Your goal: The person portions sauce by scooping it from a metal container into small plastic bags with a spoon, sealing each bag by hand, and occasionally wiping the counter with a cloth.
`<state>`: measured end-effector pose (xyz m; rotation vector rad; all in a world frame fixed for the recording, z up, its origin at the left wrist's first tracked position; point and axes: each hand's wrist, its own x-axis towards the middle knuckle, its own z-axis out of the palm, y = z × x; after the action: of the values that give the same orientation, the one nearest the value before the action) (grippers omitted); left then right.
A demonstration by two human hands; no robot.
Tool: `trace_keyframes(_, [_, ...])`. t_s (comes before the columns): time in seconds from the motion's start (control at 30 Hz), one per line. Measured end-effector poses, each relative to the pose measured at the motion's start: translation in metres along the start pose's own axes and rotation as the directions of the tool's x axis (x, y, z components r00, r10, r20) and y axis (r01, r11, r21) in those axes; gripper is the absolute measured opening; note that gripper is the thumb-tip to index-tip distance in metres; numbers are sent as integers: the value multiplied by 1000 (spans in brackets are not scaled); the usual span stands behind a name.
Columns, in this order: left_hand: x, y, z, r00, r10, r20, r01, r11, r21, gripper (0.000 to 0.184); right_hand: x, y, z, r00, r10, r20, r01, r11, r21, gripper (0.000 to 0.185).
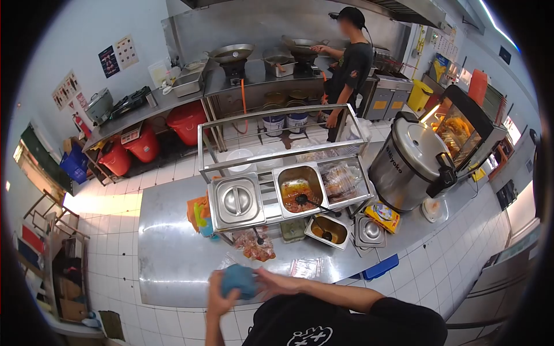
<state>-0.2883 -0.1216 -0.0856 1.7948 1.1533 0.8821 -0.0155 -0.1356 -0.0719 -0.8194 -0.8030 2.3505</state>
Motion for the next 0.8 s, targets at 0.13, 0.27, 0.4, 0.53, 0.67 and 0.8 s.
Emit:
trace_keyframes(0.13, [20, 74, 72, 943, 267, -201, -217, 947, 238, 68, 20, 5, 32, 995, -5, -97, 11, 998, 64, 88])
trace_keyframes(0.27, [5, 52, 74, 974, 163, -157, -135, 975, 177, 59, 23, 2, 11, 990, 23, -136, -35, 996, -87, 78])
trace_keyframes(0.4, [-1, 45, 66, 933, 290, -213, -228, 935, 271, 54, 18, -3, 14, 994, 88, 59, -79, 987, -141, 75])
trace_keyframes(0.53, [0, 15, 19, 859, 422, -290, -294, 870, 396, 54, 11, -9, 33, 973, 6, 233, 2, 999, -35, 81])
trace_keyframes(0.67, [20, -29, -80, 817, -9, -577, 258, 900, 351, 57, -24, -35, 15, 956, -36, 290, 161, 893, -421, 65])
trace_keyframes(0.8, [31, 8, -131, 892, 252, -374, 29, 796, 605, 42, -24, -14, -62, 996, -55, -68, -24, 575, -818, 50])
